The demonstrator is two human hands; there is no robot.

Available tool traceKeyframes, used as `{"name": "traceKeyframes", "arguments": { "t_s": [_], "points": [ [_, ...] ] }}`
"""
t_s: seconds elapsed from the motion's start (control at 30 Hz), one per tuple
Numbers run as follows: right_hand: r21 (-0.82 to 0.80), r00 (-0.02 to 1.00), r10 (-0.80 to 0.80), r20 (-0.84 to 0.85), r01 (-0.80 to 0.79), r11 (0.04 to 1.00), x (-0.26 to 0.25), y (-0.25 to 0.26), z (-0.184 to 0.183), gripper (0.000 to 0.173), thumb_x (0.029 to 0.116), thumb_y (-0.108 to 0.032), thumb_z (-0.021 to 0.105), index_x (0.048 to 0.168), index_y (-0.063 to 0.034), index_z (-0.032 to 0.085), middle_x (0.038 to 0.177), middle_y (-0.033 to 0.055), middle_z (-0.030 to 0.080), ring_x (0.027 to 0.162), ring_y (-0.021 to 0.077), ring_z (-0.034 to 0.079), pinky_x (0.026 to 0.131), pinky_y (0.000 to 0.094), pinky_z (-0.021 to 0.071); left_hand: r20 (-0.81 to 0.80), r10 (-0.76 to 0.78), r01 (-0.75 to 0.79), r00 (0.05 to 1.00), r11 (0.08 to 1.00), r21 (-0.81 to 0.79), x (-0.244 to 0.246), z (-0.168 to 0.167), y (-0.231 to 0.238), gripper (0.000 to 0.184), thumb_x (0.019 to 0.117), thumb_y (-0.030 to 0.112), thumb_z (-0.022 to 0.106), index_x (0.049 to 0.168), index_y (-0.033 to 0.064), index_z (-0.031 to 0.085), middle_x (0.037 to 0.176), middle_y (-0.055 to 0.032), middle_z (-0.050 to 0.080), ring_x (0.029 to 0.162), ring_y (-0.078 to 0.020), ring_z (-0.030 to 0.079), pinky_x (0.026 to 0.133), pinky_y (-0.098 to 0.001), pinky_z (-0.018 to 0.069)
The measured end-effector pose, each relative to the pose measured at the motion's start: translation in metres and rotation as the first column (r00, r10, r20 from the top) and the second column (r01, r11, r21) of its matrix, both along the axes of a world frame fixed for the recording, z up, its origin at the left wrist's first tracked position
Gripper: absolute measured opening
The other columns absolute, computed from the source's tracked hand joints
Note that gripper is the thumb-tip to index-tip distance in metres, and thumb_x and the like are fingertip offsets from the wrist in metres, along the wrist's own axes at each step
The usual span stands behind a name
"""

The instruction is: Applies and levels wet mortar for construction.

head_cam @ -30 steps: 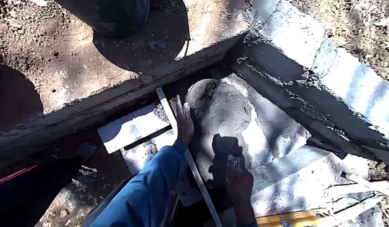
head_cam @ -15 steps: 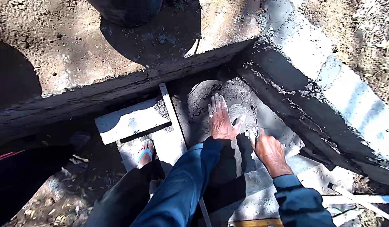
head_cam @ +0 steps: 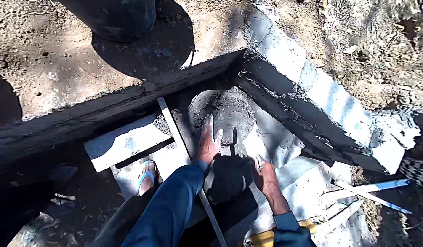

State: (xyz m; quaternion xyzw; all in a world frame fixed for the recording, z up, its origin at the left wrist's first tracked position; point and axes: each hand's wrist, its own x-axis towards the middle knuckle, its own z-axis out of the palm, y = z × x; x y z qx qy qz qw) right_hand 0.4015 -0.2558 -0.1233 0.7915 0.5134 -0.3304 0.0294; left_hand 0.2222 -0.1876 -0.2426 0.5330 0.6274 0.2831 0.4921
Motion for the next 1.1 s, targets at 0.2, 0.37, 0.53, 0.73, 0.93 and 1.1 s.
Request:
{"name": "traceKeyframes", "arguments": {
  "t_s": [0.2,0.37,0.53,0.73,0.93,1.1],
  "points": [
    [-0.075,0.999,0.011,-0.038,-0.014,0.997,0.054,0.058,-0.071,0.043,0.1075,-0.032,0.051,0.103,0.0037,0.074,0.097,0.0268,0.072,0.097,0.0421,0.07,0.09,0.0624,0.0504,-0.201,0.099,-0.032,0.975,0.949,0.313,0.057,-0.043,0.03,0.068,0.1028,0.036,0.045,0.156,-0.004,0.034,0.165,-0.0164,0.031,0.155,-0.0292,0.027,0.126,-0.0485,0.0212],
    [-0.112,0.963,-0.231,-0.142,0.216,0.97,0.065,0.086,-0.107,0.062,0.1109,-0.045,0.038,0.088,0.0057,0.065,0.081,0.0188,0.061,0.079,0.0291,0.061,0.077,0.0531,0.0478,-0.366,-0.003,0.098,0.93,0.966,0.241,0.083,-0.024,0.061,0.075,0.106,0.044,0.044,0.161,-0.0016,0.022,0.17,-0.0145,0.017,0.159,-0.0253,0.012,0.129,-0.0475,0.0085],
    [-0.095,0.965,-0.257,-0.048,0.252,0.963,0.074,0.1,-0.093,0.069,0.1101,-0.054,0.03,0.109,0.0039,0.067,0.099,0.0247,0.066,0.095,0.0367,0.064,0.087,0.0602,0.0484,-0.417,-0.22,0.296,0.882,0.947,0.127,0.106,0.001,0.09,0.08,0.105,0.05,0.047,0.163,0.0038,0.019,0.172,-0.0124,0.013,0.159,-0.0281,0.01,0.128,-0.0508,0.008],
    [0.215,0.983,-0.083,-0.166,0.118,0.969,-0.028,0.0,-0.016,0.05,0.1083,-0.037,0.04,0.123,0.0078,0.058,0.075,0.0152,0.061,0.06,0.0264,0.062,0.058,0.0506,0.0552,-0.151,0.347,-0.277,0.926,0.893,0.355,-0.05,0.01,0.022,0.053,0.1035,0.025,0.045,0.152,0.0059,0.045,0.163,-0.0112,0.037,0.153,-0.0259,0.03,0.126,-0.0525,0.0207],
    [0.185,0.994,0.071,-0.088,-0.054,0.981,-0.143,0.027,-0.075,0.048,0.1091,-0.037,0.043,0.118,0.0058,0.064,0.068,0.0163,0.064,0.063,0.036,0.068,0.06,0.0538,0.0555,-0.166,0.501,-0.526,0.849,0.832,-0.177,-0.156,-0.066,0.035,0.07,0.1065,0.026,0.051,0.163,0.0041,0.017,0.167,-0.0197,0.025,0.152,-0.0311,0.031,0.124,-0.0502,0.0264],
    [0.028,0.995,0.093,-0.042,-0.092,0.995,-0.166,0.068,-0.1,0.053,0.1105,-0.039,0.039,0.129,0.0056,0.06,0.083,0.0221,0.07,0.081,0.0412,0.072,0.074,0.0584,0.0567,-0.145,0.268,-0.291,0.952,0.942,-0.165,-0.164,-0.086,0.037,0.061,0.108,0.022,0.048,0.158,-0.0042,0.027,0.165,-0.0241,0.027,0.154,-0.033,0.026,0.126,-0.0482,0.0218]
  ]
}}
